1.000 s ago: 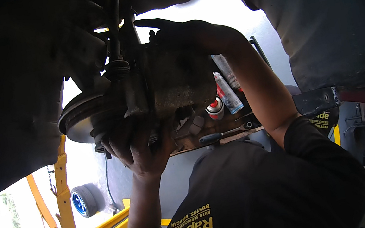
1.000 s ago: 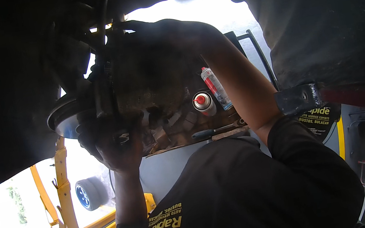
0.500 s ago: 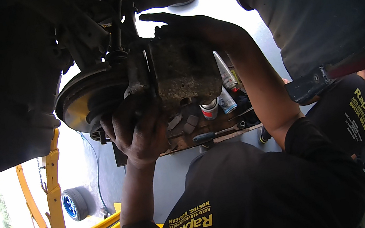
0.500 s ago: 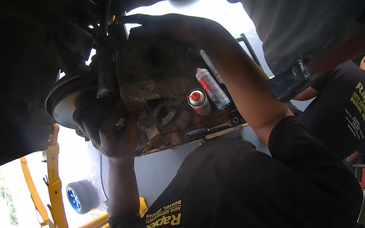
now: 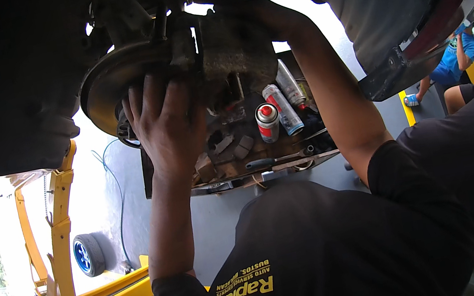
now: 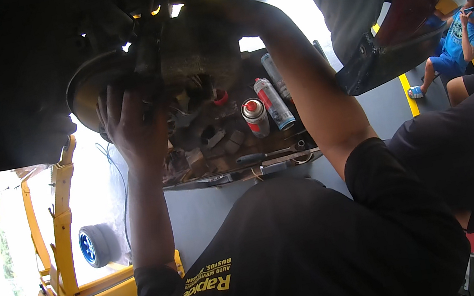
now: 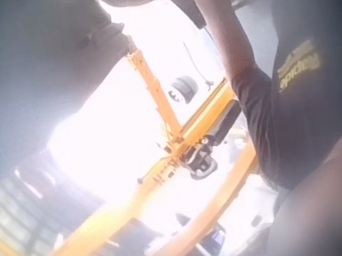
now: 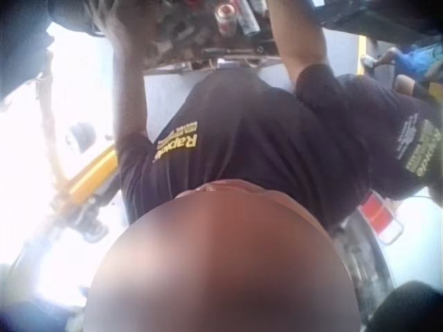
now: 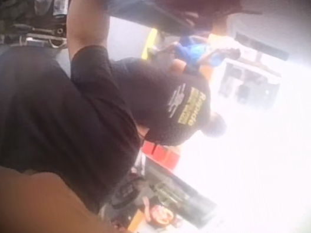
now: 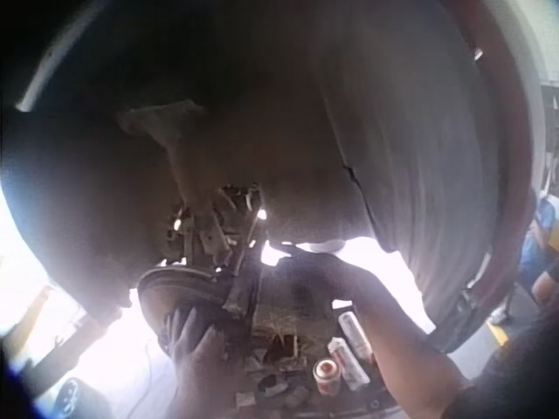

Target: The person sprays a lubricant onto the brake caliper and rotor, then uses a rag to wipe and clean the components. They handle the brake pads and caliper, repeatedly wiping and inspecting the parts while working under the lifted vehicle.

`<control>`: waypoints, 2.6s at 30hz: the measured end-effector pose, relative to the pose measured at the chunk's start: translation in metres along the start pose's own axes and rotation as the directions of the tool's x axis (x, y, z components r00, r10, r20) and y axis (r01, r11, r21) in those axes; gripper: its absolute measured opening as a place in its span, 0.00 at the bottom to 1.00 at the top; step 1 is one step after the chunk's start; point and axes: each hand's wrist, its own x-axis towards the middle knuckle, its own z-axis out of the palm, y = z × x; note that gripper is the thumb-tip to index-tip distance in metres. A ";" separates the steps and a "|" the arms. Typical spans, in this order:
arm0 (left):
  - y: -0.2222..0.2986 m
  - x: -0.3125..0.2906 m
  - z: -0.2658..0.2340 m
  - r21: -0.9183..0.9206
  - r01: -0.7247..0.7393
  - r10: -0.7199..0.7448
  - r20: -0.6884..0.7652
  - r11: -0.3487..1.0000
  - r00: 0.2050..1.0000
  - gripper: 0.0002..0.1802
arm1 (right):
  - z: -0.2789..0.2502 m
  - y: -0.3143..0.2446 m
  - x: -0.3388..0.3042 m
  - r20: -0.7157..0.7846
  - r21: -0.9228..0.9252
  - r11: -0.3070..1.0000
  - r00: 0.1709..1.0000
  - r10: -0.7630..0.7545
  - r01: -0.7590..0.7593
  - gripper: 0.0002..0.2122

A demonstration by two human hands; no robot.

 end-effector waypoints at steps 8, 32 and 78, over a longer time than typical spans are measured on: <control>0.003 -0.004 0.015 -0.005 -0.012 0.012 -0.055 1.000 0.998 0.17 | -0.003 0.000 0.006 -0.010 0.001 1.000 1.000 -0.024 0.024 0.23; -0.018 -0.010 0.019 -0.090 -0.308 0.288 -0.184 0.947 0.940 0.14 | 0.011 -0.033 0.015 0.025 -0.162 0.954 0.967 -0.253 0.254 0.26; 0.010 0.006 0.023 -0.040 -0.042 0.033 -0.203 0.998 0.979 0.21 | 0.035 0.032 -0.020 -0.300 0.375 0.775 0.858 -0.417 0.508 0.24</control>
